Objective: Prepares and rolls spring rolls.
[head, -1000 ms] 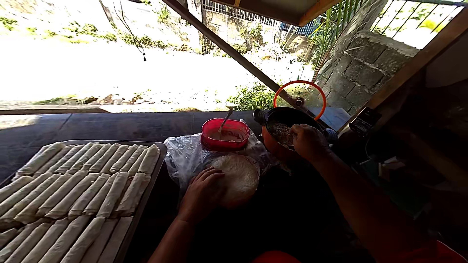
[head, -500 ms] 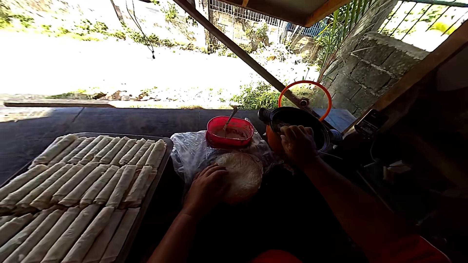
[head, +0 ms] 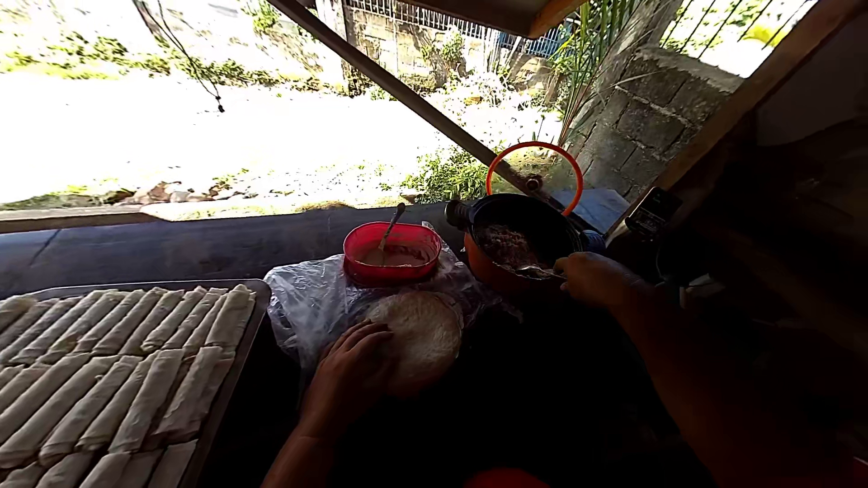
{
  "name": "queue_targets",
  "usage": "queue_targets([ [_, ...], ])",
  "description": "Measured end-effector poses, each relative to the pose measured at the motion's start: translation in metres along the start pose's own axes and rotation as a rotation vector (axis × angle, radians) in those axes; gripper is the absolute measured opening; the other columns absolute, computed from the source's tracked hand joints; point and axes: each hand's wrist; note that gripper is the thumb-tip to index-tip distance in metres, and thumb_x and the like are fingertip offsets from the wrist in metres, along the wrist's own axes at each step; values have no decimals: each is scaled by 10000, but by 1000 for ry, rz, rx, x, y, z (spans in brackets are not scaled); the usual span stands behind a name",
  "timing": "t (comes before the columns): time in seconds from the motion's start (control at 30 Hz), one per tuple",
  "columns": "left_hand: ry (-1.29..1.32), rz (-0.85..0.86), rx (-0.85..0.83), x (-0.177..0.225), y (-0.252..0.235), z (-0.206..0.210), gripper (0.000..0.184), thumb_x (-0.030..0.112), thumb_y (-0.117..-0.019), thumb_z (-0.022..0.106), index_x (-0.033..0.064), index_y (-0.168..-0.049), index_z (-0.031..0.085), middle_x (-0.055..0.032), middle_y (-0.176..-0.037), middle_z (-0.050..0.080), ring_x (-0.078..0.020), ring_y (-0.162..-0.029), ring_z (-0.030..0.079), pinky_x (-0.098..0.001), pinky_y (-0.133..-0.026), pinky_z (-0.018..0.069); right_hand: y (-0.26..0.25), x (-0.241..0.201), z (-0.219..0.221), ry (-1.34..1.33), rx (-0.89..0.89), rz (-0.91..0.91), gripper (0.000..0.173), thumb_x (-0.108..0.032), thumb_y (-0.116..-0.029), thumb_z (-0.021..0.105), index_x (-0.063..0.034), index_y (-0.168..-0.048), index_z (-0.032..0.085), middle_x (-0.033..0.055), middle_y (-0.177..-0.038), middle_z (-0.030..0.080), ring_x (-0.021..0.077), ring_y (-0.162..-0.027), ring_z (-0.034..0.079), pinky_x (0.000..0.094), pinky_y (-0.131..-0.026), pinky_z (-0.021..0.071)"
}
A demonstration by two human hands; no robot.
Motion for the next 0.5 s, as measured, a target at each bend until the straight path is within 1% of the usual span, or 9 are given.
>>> queue_targets([
  [0.07, 1, 4, -2, -1, 0, 0, 388, 519, -910, 614, 271, -1185, 730, 85, -1347, 662, -158, -1378, 521, -504, -1136, 410, -2, 4, 3, 1, 8, -15, 348, -81, -1001, 572, -101, -1341, 648, 183, -1283, 652, 357, -1238, 616, 557, -1030, 506],
  [0.13, 1, 8, 4, -1, 0, 0, 384, 519, -909, 614, 275, -1182, 731, 90, -1344, 663, -154, -1379, 520, -499, -1140, 409, 0, 6, 2, -9, 42, 0, 350, -12, -974, 559, -84, -1305, 651, 178, -1254, 661, 355, -1213, 630, 557, -1006, 521],
  [0.23, 2, 9, 6, -2, 1, -1, 385, 522, -907, 617, 277, -1181, 731, 90, -1341, 663, -155, -1375, 522, -505, -1135, 412, 2, 12, -7, -18, 134, 39, 298, -30, -987, 550, -100, -1248, 676, 141, -1216, 668, 336, -1156, 654, 549, -942, 549],
  [0.3, 0, 10, 12, -2, 0, 0, 392, 524, -901, 614, 271, -1173, 736, 83, -1334, 669, -162, -1367, 533, -504, -1130, 418, -5, 15, -16, -50, 201, 66, 224, -35, -983, 580, -80, -1178, 681, 146, -1178, 667, 340, -1111, 665, 547, -898, 559],
  [0.37, -3, 9, 9, -3, 0, 0, 395, 530, -899, 613, 270, -1169, 738, 79, -1334, 669, -167, -1367, 532, -503, -1130, 416, -23, 19, -19, -109, 279, 106, 196, -40, -959, 605, -65, -1137, 682, 159, -1152, 671, 352, -1070, 677, 568, -860, 567],
  [0.47, -8, 3, 0, -3, 0, -1, 387, 525, -890, 627, 274, -1161, 744, 85, -1335, 669, -160, -1368, 531, -504, -1137, 412, -62, 15, -16, -188, 361, 162, 198, -54, -960, 595, -53, -1133, 691, 181, -1164, 674, 376, -1079, 680, 606, -850, 568],
  [0.5, -10, 2, 2, -3, 0, -1, 383, 521, -890, 628, 276, -1160, 745, 89, -1333, 669, -157, -1365, 534, -498, -1141, 411, -71, 10, -18, -190, 362, 168, 201, -66, -967, 589, -58, -1138, 694, 176, -1176, 679, 371, -1088, 680, 602, -855, 565],
])
Point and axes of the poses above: each hand's wrist, its own y-axis away from the middle knuckle, its own z-axis out of the palm, x = y × z
